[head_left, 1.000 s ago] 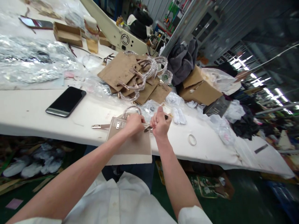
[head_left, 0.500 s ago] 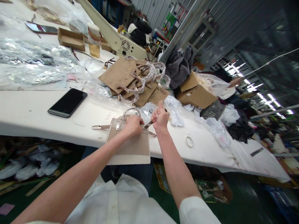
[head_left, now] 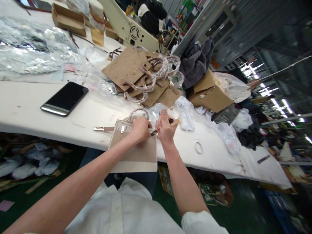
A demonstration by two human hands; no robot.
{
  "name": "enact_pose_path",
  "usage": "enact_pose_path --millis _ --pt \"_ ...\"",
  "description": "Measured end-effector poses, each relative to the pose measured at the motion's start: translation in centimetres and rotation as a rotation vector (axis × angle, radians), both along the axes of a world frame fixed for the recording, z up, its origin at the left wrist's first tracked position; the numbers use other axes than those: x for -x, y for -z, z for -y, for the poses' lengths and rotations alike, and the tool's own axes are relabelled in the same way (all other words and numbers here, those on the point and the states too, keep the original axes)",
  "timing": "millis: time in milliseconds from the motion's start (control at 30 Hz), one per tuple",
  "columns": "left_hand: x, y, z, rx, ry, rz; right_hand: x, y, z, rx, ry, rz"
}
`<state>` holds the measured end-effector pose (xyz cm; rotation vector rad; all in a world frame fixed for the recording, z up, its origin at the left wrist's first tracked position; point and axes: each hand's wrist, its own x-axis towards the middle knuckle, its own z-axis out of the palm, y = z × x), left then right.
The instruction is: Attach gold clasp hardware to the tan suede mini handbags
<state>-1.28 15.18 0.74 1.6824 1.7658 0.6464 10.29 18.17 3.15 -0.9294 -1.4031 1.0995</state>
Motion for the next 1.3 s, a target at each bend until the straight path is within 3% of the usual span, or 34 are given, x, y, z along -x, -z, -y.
enact_pose_path --millis 200,600,733,800,867,967,1033,1167,1300 --pt "-0.1 -0.1 -0.1 0.01 -0.008 -0.027 -1.2 0.1 2.8 -0.097 0.093 -0.012" --pt "-0.2 0.1 0.7 -0.082 -0.02 0.013 -1.0 1.0 2.7 -0.09 0.079 -0.002" --pt "3.8 -2.2 3.3 -0.334 -0.015 0.163 -1.4 1.1 2.3 -0.084 0.068 -0.039" --pt "7.5 -3.4 5.2 -0.444 -0.138 0.158 -1.7 0.9 2.1 -0.062 0.062 -0.093" --pt "11.3 -3.9 7.0 -0.401 -0.279 0.107 -1.8 0.3 1.8 -0.028 0.049 -0.153" --pt "15.0 -2.9 9.1 -0.222 -0.337 0.131 -1.3 -1.2 1.9 -0.009 0.054 -0.234" --pt "15.7 -1.4 10.1 -0.136 -0.318 0.181 -0.2 -2.1 2.5 -0.037 0.049 -0.265" --pt "14.4 1.2 10.8 -0.062 -0.251 0.293 3.5 -2.3 4.4 -0.076 -0.021 -0.217" --pt "12.9 1.8 10.4 -0.103 -0.167 0.312 7.5 -1.2 6.0 -0.067 -0.068 -0.209"
